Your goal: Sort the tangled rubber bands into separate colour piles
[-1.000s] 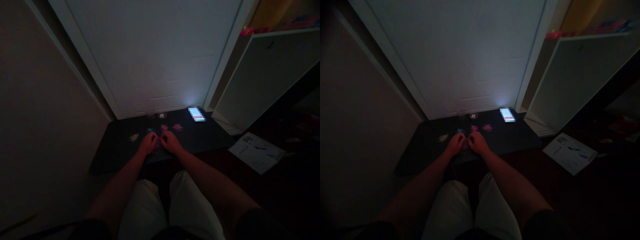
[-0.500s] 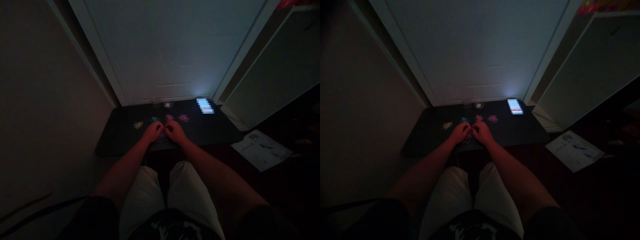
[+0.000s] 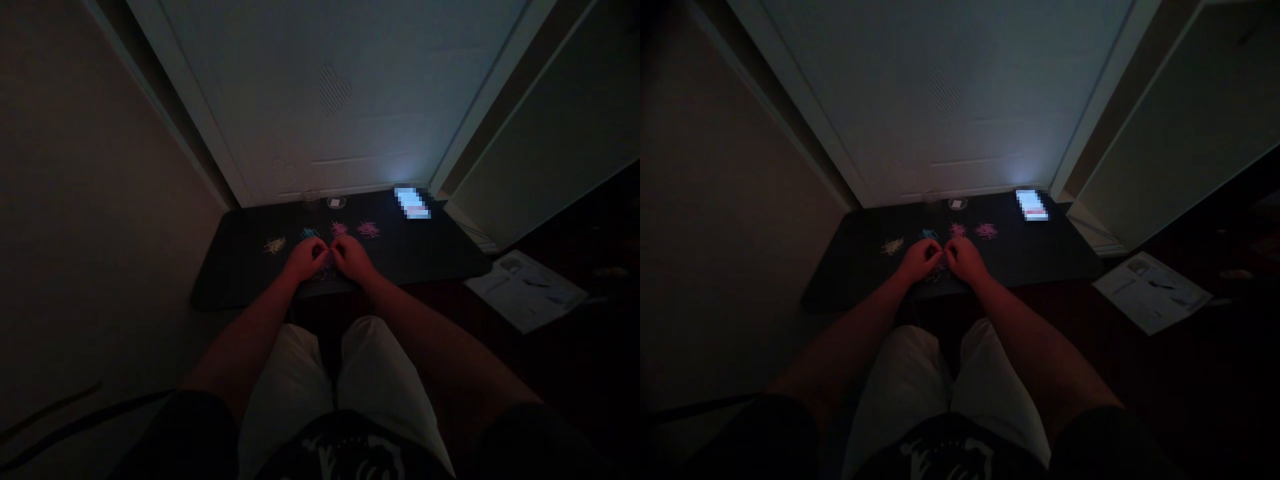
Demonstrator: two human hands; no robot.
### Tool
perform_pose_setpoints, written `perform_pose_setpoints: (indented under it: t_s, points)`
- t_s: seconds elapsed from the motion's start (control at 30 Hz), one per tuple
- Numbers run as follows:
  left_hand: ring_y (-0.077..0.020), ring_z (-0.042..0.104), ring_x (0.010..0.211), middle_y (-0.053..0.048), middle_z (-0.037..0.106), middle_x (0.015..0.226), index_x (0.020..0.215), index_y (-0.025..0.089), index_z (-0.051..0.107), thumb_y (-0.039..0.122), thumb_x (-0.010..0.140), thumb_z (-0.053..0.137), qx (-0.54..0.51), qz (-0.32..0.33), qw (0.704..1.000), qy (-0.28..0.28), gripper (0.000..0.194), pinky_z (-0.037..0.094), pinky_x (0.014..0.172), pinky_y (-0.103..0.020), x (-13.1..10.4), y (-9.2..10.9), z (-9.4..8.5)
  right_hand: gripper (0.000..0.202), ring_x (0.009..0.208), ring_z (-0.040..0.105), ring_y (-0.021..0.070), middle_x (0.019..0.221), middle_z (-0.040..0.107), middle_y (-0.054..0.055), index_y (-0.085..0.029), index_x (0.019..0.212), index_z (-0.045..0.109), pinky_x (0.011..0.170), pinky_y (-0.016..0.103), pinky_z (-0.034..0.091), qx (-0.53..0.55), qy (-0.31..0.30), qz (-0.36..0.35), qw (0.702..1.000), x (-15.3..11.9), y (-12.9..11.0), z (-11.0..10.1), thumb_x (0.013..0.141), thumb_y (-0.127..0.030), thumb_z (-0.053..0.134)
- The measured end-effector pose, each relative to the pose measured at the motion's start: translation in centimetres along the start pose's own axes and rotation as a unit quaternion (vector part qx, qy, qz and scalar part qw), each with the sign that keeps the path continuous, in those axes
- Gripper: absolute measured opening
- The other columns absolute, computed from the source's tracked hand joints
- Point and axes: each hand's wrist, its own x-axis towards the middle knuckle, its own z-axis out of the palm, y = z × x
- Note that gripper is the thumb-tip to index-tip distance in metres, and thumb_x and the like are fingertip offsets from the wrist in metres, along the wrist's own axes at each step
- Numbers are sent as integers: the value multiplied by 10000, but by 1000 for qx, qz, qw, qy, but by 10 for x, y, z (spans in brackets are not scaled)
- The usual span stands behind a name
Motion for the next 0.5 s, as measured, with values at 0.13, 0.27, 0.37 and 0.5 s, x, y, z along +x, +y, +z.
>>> perform_pose_setpoints:
  t_s: [0.13,0.27,0.37,0.5]
  points:
    - [-150,566,737,-26,635,801,841,167,608,267,762,581,12,1,1000,7,130,449,689,-274,-1,1,0,74,822,511,198,811,588,66,-185,778,565,783,327,405,-3,-8,-8,1000,0,0,0,799,-169,496]
    - [-151,562,722,-27,637,767,789,170,611,270,788,548,27,-1,1000,15,118,444,672,-275,0,2,-1,82,818,510,200,804,582,67,-185,773,561,775,328,404,-10,-8,-4,1000,0,0,1,799,-162,487]
    - [-149,553,712,-26,627,746,768,169,602,266,793,534,26,7,999,20,121,439,662,-272,0,3,-2,83,823,509,201,808,579,69,-185,774,559,770,326,405,-11,-9,0,1000,1,0,1,799,-164,483]
    - [-146,543,710,-23,616,743,757,169,591,250,787,527,29,11,999,24,107,433,666,-270,0,2,-3,74,820,510,201,805,573,67,-187,777,551,770,329,405,-9,-6,7,1000,0,-1,0,790,-172,480]
